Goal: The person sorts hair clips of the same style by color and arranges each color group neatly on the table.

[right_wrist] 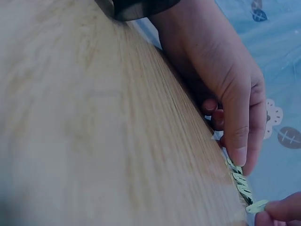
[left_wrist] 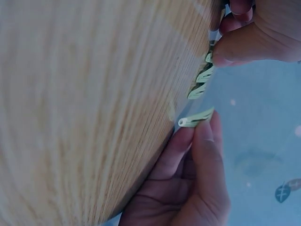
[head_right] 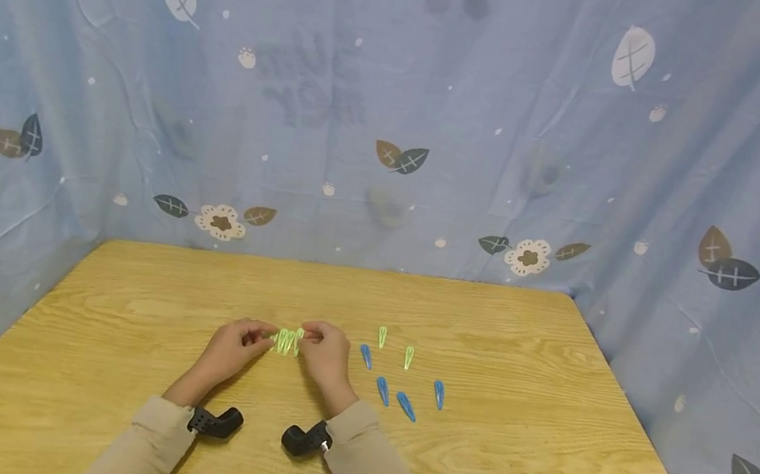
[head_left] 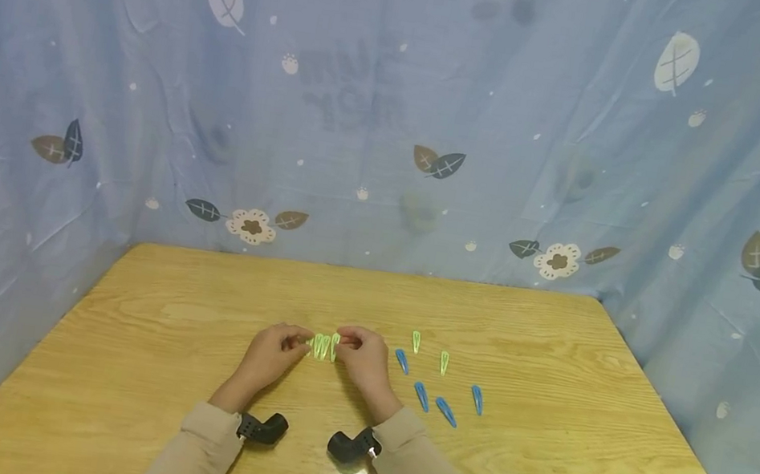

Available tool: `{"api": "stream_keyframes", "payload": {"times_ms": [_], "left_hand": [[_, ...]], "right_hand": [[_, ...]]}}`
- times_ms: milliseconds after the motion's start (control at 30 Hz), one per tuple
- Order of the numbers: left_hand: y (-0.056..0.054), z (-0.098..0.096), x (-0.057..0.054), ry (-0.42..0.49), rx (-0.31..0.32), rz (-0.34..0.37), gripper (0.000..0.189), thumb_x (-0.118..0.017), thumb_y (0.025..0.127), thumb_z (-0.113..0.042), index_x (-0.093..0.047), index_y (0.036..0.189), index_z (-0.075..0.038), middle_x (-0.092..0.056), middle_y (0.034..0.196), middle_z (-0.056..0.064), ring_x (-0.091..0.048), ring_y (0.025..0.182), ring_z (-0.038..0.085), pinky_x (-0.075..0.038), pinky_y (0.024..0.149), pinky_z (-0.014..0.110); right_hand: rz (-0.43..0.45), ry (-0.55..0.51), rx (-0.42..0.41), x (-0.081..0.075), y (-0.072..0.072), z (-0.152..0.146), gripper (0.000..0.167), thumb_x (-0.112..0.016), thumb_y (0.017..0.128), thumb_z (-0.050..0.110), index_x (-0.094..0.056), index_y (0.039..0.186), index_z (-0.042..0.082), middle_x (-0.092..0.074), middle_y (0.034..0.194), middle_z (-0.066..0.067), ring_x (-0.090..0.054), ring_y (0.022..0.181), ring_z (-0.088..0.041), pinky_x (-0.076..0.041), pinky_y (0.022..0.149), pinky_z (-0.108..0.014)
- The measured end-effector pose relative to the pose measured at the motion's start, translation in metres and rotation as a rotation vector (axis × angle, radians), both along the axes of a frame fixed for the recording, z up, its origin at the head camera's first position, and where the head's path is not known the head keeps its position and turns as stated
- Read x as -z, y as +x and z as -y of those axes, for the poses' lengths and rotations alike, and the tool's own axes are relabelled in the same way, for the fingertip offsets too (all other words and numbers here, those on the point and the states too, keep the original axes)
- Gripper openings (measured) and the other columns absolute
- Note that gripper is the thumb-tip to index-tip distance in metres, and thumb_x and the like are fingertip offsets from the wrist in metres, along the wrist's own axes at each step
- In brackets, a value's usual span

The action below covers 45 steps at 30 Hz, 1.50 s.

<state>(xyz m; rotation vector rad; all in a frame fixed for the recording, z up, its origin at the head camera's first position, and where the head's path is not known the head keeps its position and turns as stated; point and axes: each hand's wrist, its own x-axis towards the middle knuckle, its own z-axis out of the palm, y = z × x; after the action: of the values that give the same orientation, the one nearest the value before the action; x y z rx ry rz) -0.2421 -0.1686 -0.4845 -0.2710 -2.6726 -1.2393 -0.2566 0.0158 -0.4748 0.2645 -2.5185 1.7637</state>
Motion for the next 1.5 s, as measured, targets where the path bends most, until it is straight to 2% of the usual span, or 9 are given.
{"api": "stream_keyframes", "payload": {"times_ms": [133,367,467,800,1067,1167,1300,1400,1500], "left_hand": [[0.002,-0.001,0.002,0.0,-0.003,0.018,0.02,-0.072,0.087,-0.012,-0.073,0.106,-0.009,-0.053,0.075,-0.002,-0.045,0.063,0.012,-0.039,0.058,0.026],[0.002,-0.001,-0.001,0.004,-0.003,0.006,0.02,-0.072,0.087,-0.012,-0.073,0.106,-0.009,-0.054,0.075,-0.002,-0.046,0.063,0.013,-0.04,0.058,0.026],[0.001,-0.001,-0.001,0.003,-0.004,0.004,0.02,-0.072,0.086,-0.012,-0.073,0.106,-0.009,-0.054,0.075,-0.002,-0.046,0.063,0.013,-0.04,0.058,0.026],[-0.001,-0.002,-0.001,-0.006,0.0,0.0,0.02,-0.072,0.086,-0.012,-0.073,0.106,-0.009,-0.054,0.075,-0.002,-0.046,0.063,0.012,-0.04,0.058,0.026],[0.001,0.0,-0.005,-0.02,-0.004,-0.007,0.02,-0.072,0.087,-0.013,-0.073,0.106,-0.008,-0.054,0.076,-0.002,-0.045,0.064,0.012,-0.04,0.058,0.026],[0.001,0.002,-0.005,-0.016,-0.004,-0.027,0.02,-0.072,0.087,-0.012,-0.073,0.106,-0.008,-0.055,0.076,-0.002,-0.045,0.063,0.012,-0.04,0.057,0.026],[0.001,0.002,-0.002,-0.015,-0.004,-0.046,0.019,-0.072,0.086,-0.012,-0.073,0.105,-0.008,-0.055,0.075,-0.003,-0.046,0.062,0.01,-0.041,0.056,0.025],[0.002,0.001,0.0,-0.016,0.008,-0.037,0.019,-0.072,0.086,-0.013,-0.073,0.105,-0.009,-0.054,0.076,-0.003,-0.045,0.063,0.01,-0.041,0.056,0.025],[0.002,0.0,-0.002,-0.008,0.012,-0.019,0.019,-0.072,0.087,-0.013,-0.073,0.106,-0.009,-0.054,0.076,-0.003,-0.045,0.063,0.011,-0.04,0.057,0.026]], "right_hand": [[-0.002,0.047,0.024,0.001,0.002,0.002,0.018,-0.069,0.082,0.0,-0.072,0.1,-0.001,-0.065,0.083,-0.004,-0.06,0.076,-0.015,-0.051,0.066,-0.027],[-0.071,0.113,0.07,-0.005,0.001,0.007,0.019,-0.065,0.078,-0.005,-0.072,0.095,-0.004,-0.067,0.08,-0.009,-0.062,0.072,-0.017,-0.05,0.062,-0.027],[-0.073,0.128,0.084,-0.007,0.001,0.009,0.019,-0.063,0.077,-0.007,-0.072,0.093,-0.005,-0.067,0.077,-0.008,-0.061,0.07,-0.016,-0.049,0.06,-0.026],[-0.065,0.139,0.104,-0.011,0.002,0.01,0.019,-0.062,0.076,-0.006,-0.072,0.093,-0.006,-0.066,0.076,-0.007,-0.06,0.069,-0.016,-0.048,0.058,-0.025],[-0.071,0.146,0.12,-0.014,0.001,0.001,0.014,-0.061,0.081,-0.001,-0.072,0.091,-0.002,-0.066,0.078,-0.006,-0.06,0.07,-0.017,-0.048,0.059,-0.026],[-0.071,0.106,0.092,-0.017,0.0,-0.004,0.015,-0.063,0.083,0.0,-0.071,0.095,-0.004,-0.066,0.081,-0.008,-0.061,0.074,-0.019,-0.049,0.062,-0.027],[-0.073,0.05,0.0,-0.023,0.001,-0.015,0.021,-0.065,0.086,0.002,-0.068,0.105,-0.006,-0.067,0.091,-0.011,-0.063,0.083,-0.023,-0.052,0.071,-0.031],[-0.095,0.037,-0.07,-0.029,0.007,-0.029,0.025,-0.064,0.088,0.004,-0.065,0.112,-0.006,-0.066,0.099,-0.015,-0.063,0.09,-0.027,-0.052,0.079,-0.035],[-0.128,0.044,-0.099,-0.035,0.012,-0.048,0.027,-0.064,0.09,0.004,-0.063,0.114,-0.006,-0.065,0.103,-0.018,-0.062,0.094,-0.029,-0.051,0.083,-0.036]]}}
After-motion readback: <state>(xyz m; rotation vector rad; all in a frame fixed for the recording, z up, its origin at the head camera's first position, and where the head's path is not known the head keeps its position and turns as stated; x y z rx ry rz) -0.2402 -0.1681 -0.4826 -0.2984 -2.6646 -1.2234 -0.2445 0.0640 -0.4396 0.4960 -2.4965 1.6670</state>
